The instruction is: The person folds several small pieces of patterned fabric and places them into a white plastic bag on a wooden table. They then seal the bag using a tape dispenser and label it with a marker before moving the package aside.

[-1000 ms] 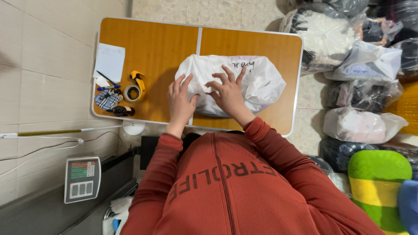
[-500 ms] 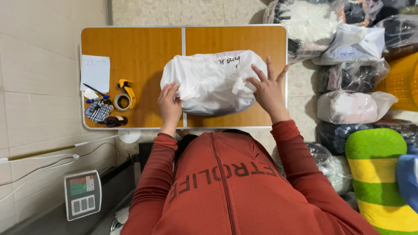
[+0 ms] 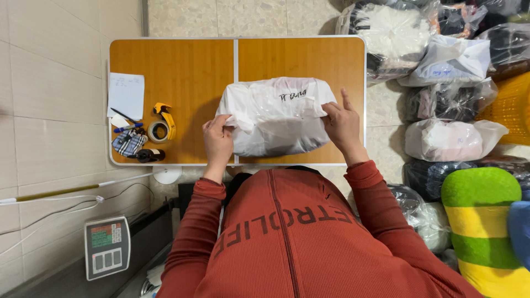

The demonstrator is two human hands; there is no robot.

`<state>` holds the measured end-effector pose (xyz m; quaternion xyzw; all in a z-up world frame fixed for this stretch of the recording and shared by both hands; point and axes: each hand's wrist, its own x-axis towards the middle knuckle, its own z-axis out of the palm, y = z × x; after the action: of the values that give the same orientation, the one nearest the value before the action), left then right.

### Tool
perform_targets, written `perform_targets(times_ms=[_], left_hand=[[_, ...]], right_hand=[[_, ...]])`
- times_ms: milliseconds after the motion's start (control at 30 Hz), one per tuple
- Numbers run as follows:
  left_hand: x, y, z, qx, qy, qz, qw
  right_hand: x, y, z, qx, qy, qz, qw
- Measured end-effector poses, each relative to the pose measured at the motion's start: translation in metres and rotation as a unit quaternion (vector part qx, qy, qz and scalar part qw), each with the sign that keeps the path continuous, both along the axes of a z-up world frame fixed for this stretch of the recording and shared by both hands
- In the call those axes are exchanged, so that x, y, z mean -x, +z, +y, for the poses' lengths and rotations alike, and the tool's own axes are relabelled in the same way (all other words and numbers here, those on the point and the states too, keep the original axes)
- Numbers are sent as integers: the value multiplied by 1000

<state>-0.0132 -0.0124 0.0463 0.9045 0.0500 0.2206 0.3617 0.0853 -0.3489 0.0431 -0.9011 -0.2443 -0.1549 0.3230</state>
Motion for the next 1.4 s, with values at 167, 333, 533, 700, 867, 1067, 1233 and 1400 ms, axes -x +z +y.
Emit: perform_targets(times_ms=[167,333,533,700,867,1067,1233,1400], left_hand=[[4,20,-1,-12,-13,3,1000],[9,38,-5,21,-12,13,1000],[8,41,-10,115,-5,73,991],[-3,42,-10,-1,-21,114,993],[-5,50,-26,-34,-29,114,992],[1,56,-40,-111,-146,167,969],[11,39,-30,-178,-120,265,940],[11,23,-1,-160,-62,153,973]], right_hand=[[10,18,0,9,-8,-13,1000],[24,32,-3,32,-13,28,999],[23,29,9,44,-15,36,998],[16,16,25,70,29,72,994],[23,-1,45,101,67,104,987],[51,-5,61,69,78,111,988],[50,0,58,56,71,130,987],[47,3,64,30,70,132,988]])
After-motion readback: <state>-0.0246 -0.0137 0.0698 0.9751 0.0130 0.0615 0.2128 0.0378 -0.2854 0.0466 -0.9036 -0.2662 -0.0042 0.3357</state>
